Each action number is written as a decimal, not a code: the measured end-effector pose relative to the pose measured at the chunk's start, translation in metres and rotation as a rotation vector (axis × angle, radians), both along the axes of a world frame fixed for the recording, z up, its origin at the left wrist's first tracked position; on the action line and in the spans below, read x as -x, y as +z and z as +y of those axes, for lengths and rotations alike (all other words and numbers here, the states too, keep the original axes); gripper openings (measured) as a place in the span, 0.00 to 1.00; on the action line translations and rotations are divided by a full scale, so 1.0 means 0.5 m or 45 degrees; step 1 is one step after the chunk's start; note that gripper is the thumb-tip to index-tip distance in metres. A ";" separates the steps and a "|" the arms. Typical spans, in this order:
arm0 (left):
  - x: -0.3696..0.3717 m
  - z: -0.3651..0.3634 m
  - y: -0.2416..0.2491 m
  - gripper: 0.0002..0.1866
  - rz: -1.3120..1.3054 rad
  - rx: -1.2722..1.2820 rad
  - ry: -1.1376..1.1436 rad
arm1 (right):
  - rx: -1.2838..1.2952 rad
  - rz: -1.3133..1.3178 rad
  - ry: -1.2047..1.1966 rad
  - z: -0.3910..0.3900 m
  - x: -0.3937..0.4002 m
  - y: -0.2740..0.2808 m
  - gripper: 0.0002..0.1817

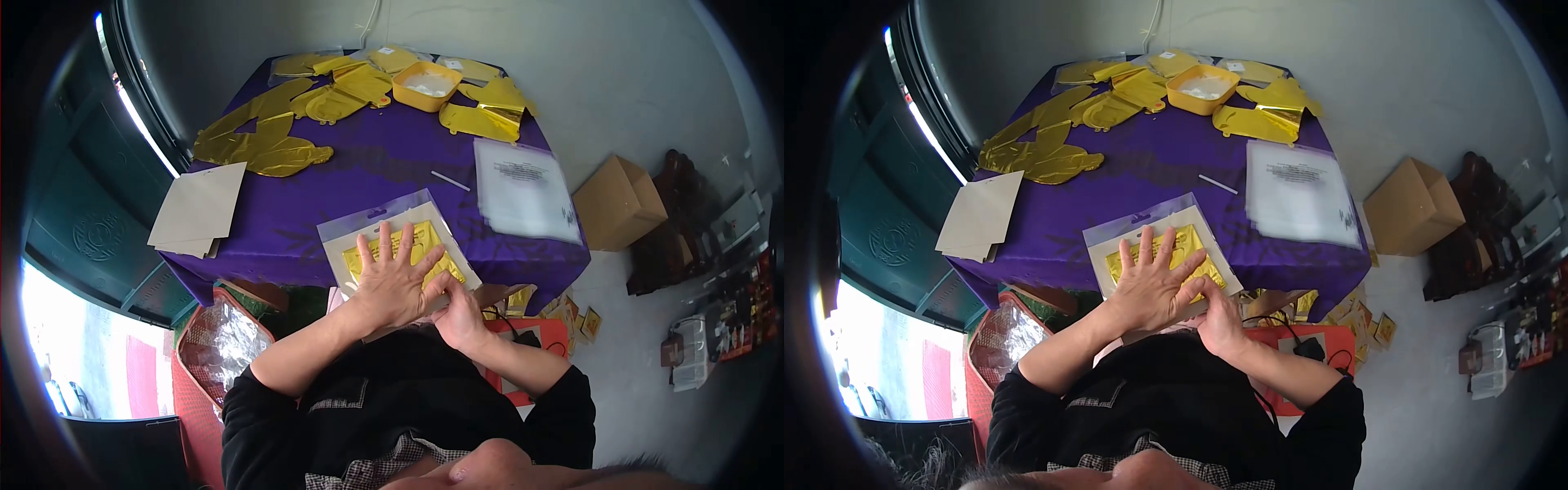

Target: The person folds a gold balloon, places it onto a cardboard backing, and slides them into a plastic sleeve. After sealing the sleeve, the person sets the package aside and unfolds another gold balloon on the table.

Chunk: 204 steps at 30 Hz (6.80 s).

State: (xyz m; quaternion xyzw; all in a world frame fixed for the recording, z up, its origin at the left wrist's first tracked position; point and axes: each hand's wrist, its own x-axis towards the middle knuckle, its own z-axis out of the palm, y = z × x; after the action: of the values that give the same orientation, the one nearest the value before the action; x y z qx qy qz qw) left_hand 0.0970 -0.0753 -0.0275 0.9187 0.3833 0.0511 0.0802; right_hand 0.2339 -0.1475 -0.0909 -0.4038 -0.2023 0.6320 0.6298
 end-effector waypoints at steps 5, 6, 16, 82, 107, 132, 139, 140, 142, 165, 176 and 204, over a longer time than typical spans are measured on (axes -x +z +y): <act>-0.006 -0.010 0.006 0.43 0.008 0.009 0.025 | -0.047 -0.050 0.033 -0.003 -0.021 -0.028 0.15; -0.008 -0.011 0.008 0.43 0.010 0.009 0.026 | -0.081 -0.139 0.051 -0.003 -0.021 -0.023 0.15; -0.016 -0.007 0.034 0.48 0.129 0.046 0.021 | -0.039 0.011 -0.046 -0.002 -0.016 -0.005 0.13; 0.057 0.205 0.000 0.36 -0.052 -0.304 -0.003 | -0.601 -2.336 0.292 0.142 -0.155 0.213 0.05; 0.062 0.207 -0.009 0.34 -0.061 -0.347 0.003 | -0.780 -2.268 0.329 0.195 -0.120 0.187 0.22; 0.061 0.207 -0.005 0.34 -0.045 -0.356 -0.018 | -1.044 -2.544 0.102 0.249 -0.136 0.134 0.12; 0.060 0.206 -0.006 0.35 -0.030 -0.358 -0.012 | -0.890 -2.406 0.100 0.235 -0.123 0.136 0.08; 0.061 0.205 -0.007 0.35 -0.029 -0.362 -0.011 | -0.968 -2.429 0.070 0.232 -0.120 0.142 0.10; 0.061 0.204 -0.007 0.35 -0.040 -0.370 -0.009 | -1.106 -2.487 0.094 0.225 -0.111 0.155 0.17; 0.059 0.206 -0.008 0.36 -0.019 -0.364 -0.019 | -1.015 -2.056 0.497 0.201 -0.143 0.150 0.34; 0.025 0.127 -0.008 0.33 0.030 -0.185 0.151 | -0.059 -0.637 0.674 0.010 -0.056 0.041 0.18; 0.053 0.015 0.128 0.36 -0.260 -0.551 0.186 | -0.198 -0.322 0.424 0.005 -0.076 0.049 0.12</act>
State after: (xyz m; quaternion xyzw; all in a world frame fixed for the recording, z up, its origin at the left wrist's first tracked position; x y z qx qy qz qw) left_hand 0.0706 -0.0679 0.0365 0.8744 0.4187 0.2303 -0.0839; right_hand 0.2721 -0.1449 -0.0664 -0.3911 -0.3917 0.6542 0.5155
